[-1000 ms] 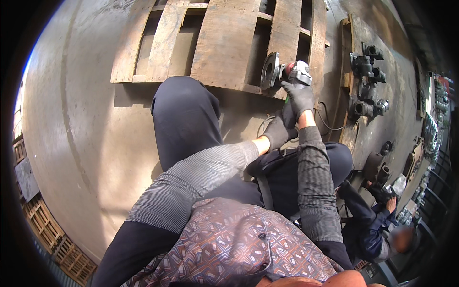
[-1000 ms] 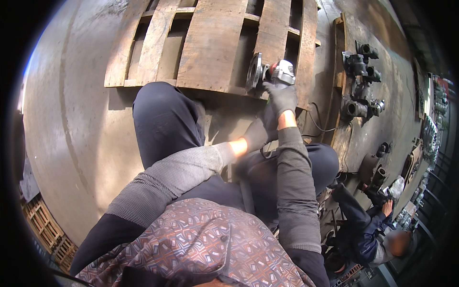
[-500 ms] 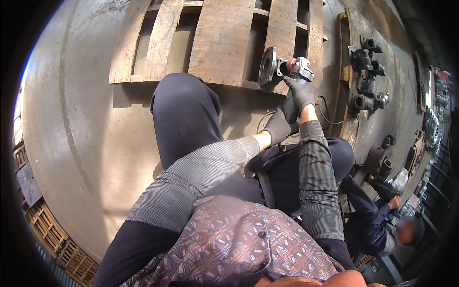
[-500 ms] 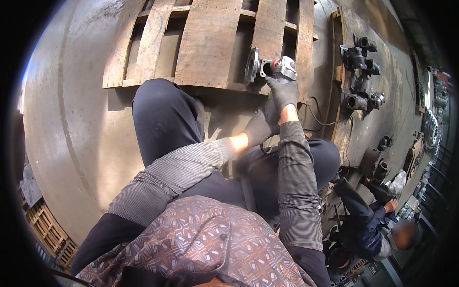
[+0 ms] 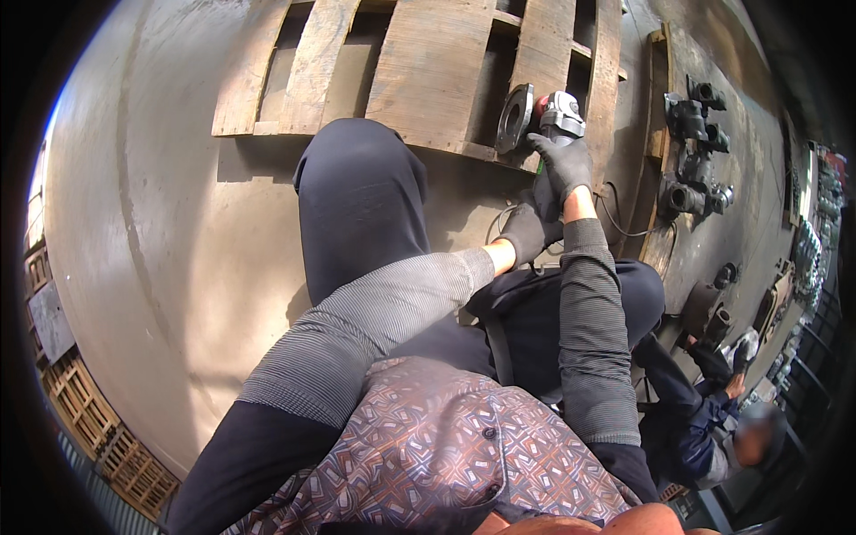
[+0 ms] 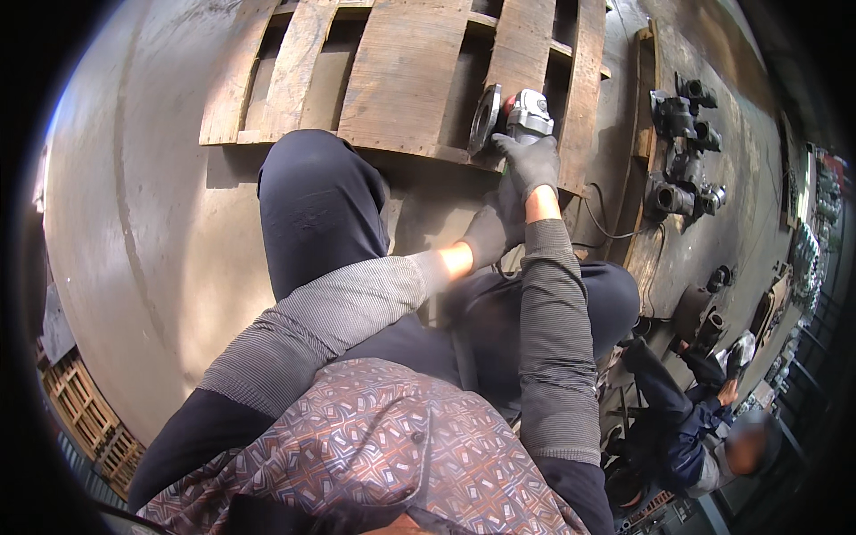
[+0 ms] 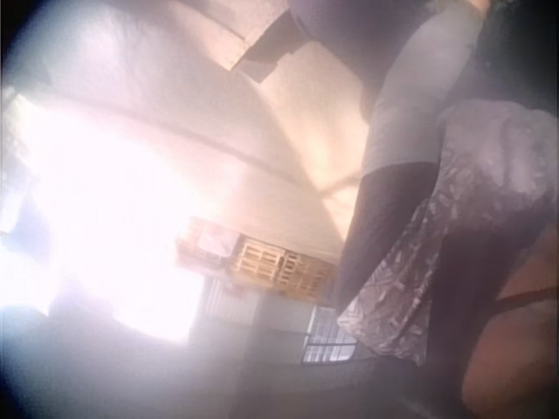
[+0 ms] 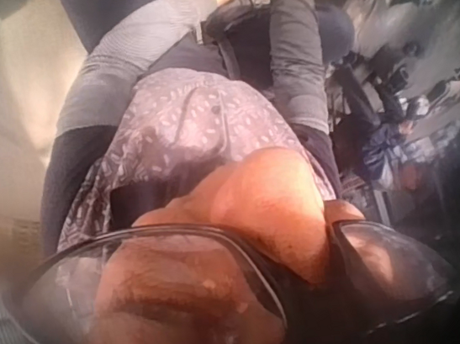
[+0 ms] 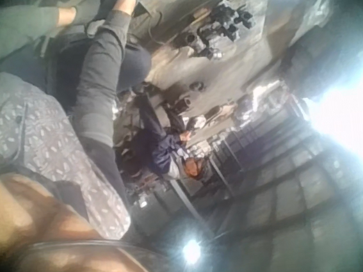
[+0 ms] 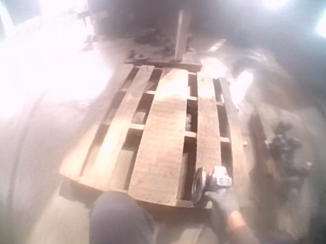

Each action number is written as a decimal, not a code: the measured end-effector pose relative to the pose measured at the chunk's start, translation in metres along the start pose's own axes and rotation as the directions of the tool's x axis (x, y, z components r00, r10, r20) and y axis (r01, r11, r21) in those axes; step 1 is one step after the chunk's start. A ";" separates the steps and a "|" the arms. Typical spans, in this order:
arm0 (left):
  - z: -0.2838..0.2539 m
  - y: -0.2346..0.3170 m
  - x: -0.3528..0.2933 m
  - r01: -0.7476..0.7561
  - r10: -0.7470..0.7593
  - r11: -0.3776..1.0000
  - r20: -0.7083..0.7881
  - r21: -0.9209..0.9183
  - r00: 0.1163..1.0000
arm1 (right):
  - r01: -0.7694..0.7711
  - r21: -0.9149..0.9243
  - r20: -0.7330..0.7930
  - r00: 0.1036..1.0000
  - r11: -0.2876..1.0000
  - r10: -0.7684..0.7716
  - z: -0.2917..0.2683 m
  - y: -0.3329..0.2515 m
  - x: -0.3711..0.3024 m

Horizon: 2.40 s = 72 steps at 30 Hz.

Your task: The person sits on the floor and uses an angle grinder to clean and smooth the surface of a metal part. They rotate the part to access different areas and continue grinding until the surface appears cleaner.

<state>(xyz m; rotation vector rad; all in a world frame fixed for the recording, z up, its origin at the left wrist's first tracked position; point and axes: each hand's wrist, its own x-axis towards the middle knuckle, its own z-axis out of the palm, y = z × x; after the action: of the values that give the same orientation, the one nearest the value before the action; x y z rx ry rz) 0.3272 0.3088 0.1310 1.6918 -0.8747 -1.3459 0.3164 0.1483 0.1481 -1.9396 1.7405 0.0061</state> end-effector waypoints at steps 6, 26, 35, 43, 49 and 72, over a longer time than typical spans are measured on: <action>-0.020 0.006 0.003 0.117 -0.114 0.992 0.076 -0.044 0.991 | -0.015 0.019 -0.050 0.999 1.000 0.016 0.007 -0.006 0.006; -0.020 0.012 -0.019 0.171 -0.165 0.968 0.048 -0.184 0.985 | -0.053 0.079 -0.025 0.998 0.995 0.056 0.004 0.012 -0.008; -0.018 0.013 -0.021 0.194 -0.175 0.975 0.159 -0.108 0.972 | -0.015 0.398 -0.047 0.998 0.917 0.037 -0.001 0.029 -0.019; -0.006 -0.002 -0.057 0.242 -0.234 0.969 0.136 -0.051 0.963 | -0.093 0.263 -0.073 0.991 0.960 0.116 0.007 0.053 -0.059; -0.006 -0.009 -0.060 0.216 -0.197 0.971 0.164 -0.101 0.966 | -0.115 0.172 -0.060 0.990 0.978 0.127 0.010 0.057 -0.061; -0.011 -0.017 -0.061 0.131 -0.094 0.947 0.140 -0.292 0.986 | -0.121 -0.017 -0.046 0.992 0.993 0.120 0.006 0.011 -0.070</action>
<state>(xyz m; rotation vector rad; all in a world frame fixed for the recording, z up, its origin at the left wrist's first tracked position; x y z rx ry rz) 0.3268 0.3719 0.1435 1.4516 -0.6104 -1.5884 0.2964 0.2144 0.1631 -1.8584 1.8910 0.0231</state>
